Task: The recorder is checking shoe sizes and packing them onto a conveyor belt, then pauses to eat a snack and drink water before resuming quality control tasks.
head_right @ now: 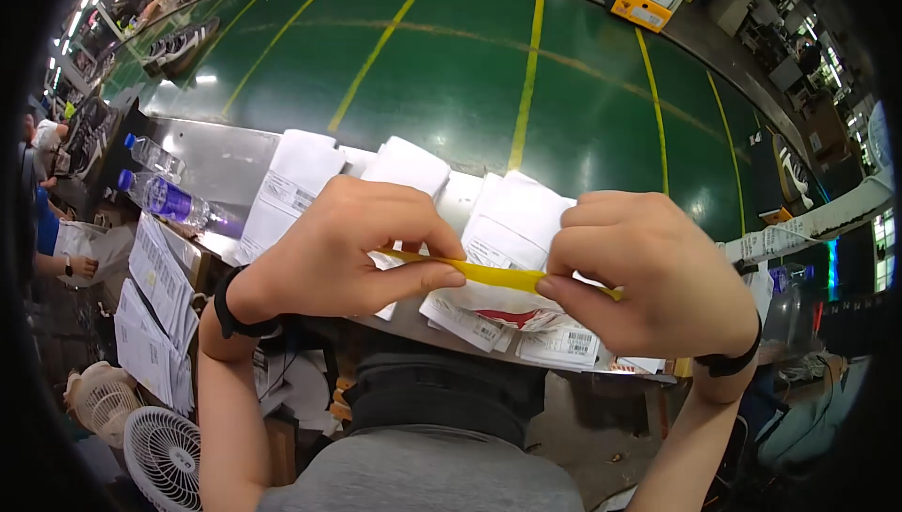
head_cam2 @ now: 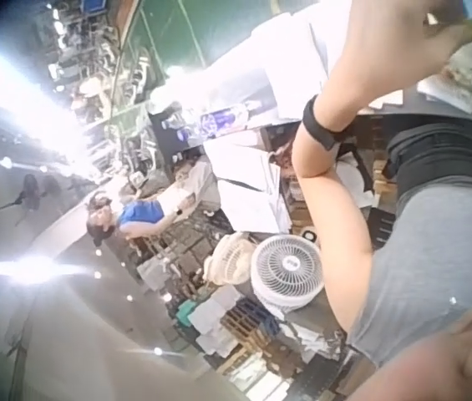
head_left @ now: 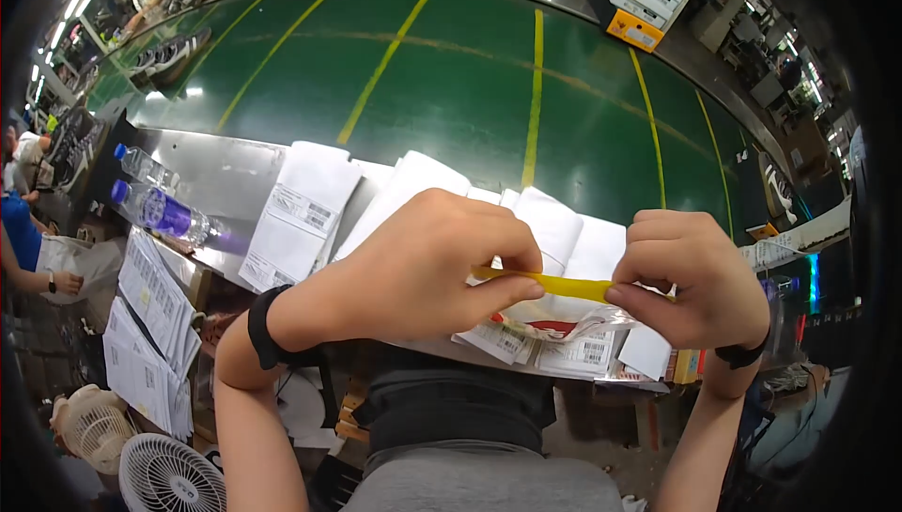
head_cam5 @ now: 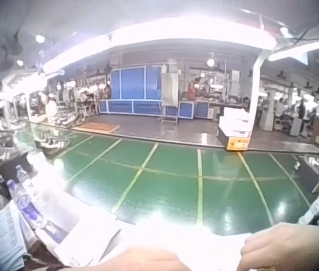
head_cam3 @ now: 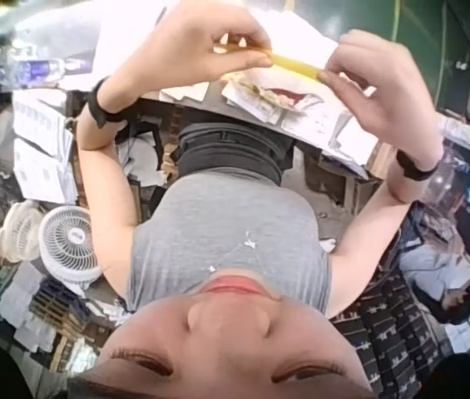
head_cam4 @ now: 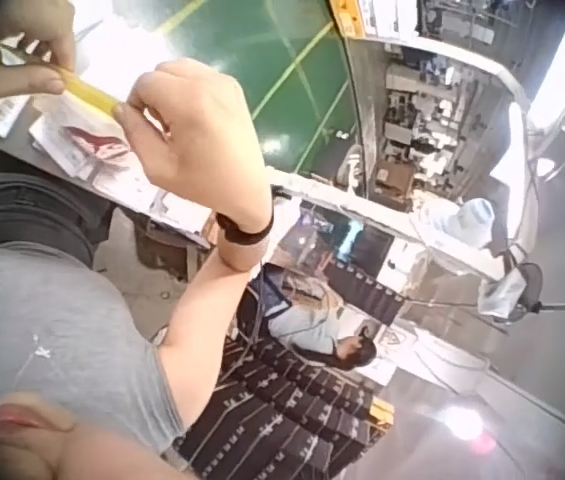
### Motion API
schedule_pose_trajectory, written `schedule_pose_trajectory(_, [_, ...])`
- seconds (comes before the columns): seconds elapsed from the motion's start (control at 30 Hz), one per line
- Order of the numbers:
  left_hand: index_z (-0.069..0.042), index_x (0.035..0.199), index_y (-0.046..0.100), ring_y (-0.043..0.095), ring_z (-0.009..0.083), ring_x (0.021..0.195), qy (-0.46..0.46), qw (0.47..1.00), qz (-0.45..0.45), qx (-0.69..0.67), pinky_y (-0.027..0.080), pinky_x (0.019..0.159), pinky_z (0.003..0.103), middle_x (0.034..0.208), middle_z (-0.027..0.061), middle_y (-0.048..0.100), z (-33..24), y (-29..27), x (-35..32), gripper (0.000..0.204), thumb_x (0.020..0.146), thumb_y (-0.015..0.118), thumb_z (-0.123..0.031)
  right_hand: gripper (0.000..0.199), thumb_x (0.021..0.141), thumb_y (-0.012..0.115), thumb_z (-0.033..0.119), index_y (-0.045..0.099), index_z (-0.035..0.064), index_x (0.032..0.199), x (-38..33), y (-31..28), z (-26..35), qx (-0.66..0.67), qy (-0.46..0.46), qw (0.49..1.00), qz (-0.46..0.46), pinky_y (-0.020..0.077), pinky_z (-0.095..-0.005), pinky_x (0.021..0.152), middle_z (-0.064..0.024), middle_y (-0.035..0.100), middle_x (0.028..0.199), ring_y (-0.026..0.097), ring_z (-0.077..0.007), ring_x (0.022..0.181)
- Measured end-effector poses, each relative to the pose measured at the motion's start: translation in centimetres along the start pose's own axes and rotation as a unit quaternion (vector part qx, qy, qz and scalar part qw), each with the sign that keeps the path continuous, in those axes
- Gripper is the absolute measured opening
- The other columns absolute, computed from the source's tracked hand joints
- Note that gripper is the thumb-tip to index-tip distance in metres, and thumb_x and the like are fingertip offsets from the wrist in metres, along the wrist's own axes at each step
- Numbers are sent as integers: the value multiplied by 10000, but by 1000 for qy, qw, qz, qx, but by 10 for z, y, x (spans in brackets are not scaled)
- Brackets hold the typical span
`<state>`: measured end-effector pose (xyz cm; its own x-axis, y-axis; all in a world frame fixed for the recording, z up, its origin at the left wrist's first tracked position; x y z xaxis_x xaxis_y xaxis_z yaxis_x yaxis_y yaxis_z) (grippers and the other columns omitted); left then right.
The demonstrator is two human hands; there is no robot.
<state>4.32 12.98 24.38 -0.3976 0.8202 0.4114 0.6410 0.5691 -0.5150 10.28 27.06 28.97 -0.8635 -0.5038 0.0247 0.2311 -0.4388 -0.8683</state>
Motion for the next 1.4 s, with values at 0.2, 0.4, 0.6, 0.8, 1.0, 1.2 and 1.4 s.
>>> schedule_pose_trajectory(0.2, [-8,780,655,655,204,642,-62,991,-110,45,506,575,306,734,97,667,6,-38,-28,97,774,747,-37,167,640,727,39,561,42,660,21,-12,16,-92,-32,992,-80,345,-377,499,-74,456,600,482,-272,575])
schedule_pose_trajectory(0.4, [-33,789,634,584,259,563,39,964,-174,198,447,500,338,669,76,585,-58,-61,-67,125,741,749,-24,172,625,772,38,603,51,649,57,9,59,-81,-175,980,-47,360,-345,481,-50,479,582,469,-230,552])
schedule_pose_trajectory(0.6, [-4,755,646,616,178,595,-132,919,-287,236,463,536,273,677,83,626,-93,-138,-159,120,730,763,-12,359,610,859,149,622,47,860,88,-3,87,-20,-166,963,-209,326,-319,507,-50,425,695,397,-181,578])
schedule_pose_trajectory(0.8, [-55,984,582,658,141,783,-180,827,-532,-31,538,721,277,824,30,627,-102,-272,-359,155,939,625,-196,351,810,720,334,579,26,903,87,-1,23,137,-76,949,-275,241,-242,528,18,397,715,353,-76,606])
schedule_pose_trajectory(1.0, [-70,1044,596,694,241,900,-211,662,-708,-127,576,839,407,927,87,678,-67,-315,-519,142,963,579,-185,244,922,639,257,549,35,876,107,20,-13,240,-19,950,-198,223,-203,524,58,389,654,330,-15,577])
schedule_pose_trajectory(1.2, [60,1096,545,661,383,963,-12,346,-881,-322,567,863,478,1039,211,643,23,-317,-636,240,1004,479,-152,218,953,620,235,542,41,890,118,30,-42,280,19,945,-170,213,-189,486,78,401,648,312,7,550])
schedule_pose_trajectory(1.4, [90,1111,453,679,408,847,-21,290,-949,-120,549,743,574,1015,180,572,15,-268,-678,249,874,425,17,189,941,627,170,544,24,856,87,48,-59,282,78,947,-131,259,-178,486,79,442,652,355,4,549])
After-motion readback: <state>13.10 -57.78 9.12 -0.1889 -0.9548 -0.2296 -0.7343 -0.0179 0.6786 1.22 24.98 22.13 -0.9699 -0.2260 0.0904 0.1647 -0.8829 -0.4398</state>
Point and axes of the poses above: each hand's wrist, its own x-axis towards the middle knuckle, its own y-axis out of the palm, z = x × y, the point moved 7 cm from there along x, towards the middle knuckle
